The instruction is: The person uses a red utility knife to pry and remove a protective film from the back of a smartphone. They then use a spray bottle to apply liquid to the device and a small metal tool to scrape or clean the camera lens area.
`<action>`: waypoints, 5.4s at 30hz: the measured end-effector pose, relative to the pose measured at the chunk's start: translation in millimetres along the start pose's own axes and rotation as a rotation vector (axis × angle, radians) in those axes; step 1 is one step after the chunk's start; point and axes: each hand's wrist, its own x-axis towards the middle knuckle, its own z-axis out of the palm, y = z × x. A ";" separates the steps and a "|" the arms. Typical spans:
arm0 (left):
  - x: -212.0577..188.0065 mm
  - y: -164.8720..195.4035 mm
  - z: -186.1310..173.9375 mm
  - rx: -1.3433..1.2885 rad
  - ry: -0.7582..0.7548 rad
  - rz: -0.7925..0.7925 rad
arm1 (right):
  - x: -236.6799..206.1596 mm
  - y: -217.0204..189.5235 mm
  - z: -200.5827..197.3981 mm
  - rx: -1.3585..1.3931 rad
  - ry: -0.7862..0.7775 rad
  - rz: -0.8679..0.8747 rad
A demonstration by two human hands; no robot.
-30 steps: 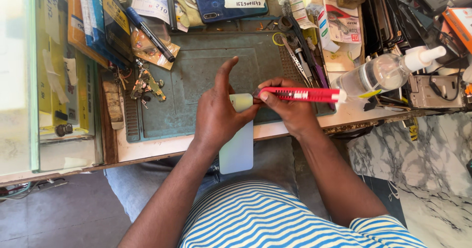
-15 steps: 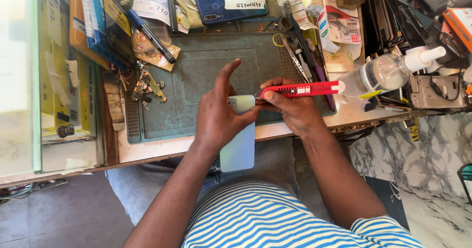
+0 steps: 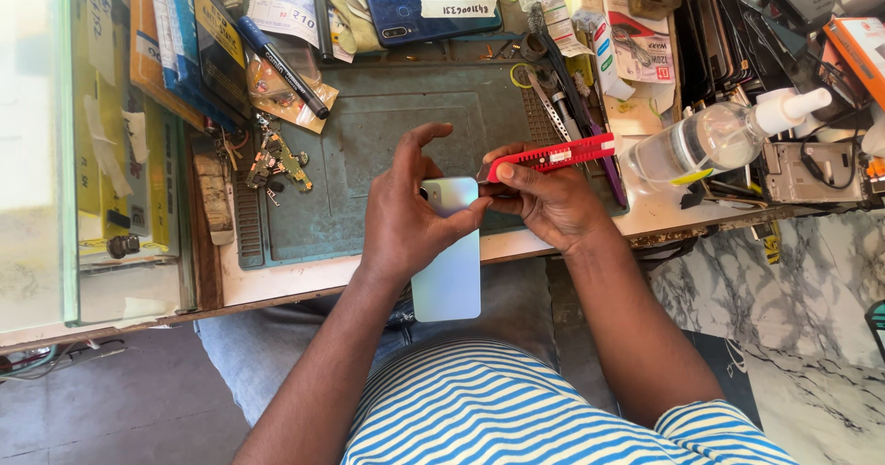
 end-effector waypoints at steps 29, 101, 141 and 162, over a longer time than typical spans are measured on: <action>-1.1 -8.7 5.3 0.002 0.047 0.033 | -6.1 14.3 10.0 -0.158 0.096 -0.228; -0.8 -34.4 8.6 -0.396 0.165 -0.049 | 12.8 -86.4 3.0 -1.702 0.448 -0.403; -6.6 -7.2 14.0 -0.075 0.129 0.006 | -3.7 -21.3 39.6 -0.718 -0.021 -0.238; -5.4 -9.8 14.9 0.042 0.154 0.118 | 0.6 -27.9 39.6 -0.823 -0.042 -0.218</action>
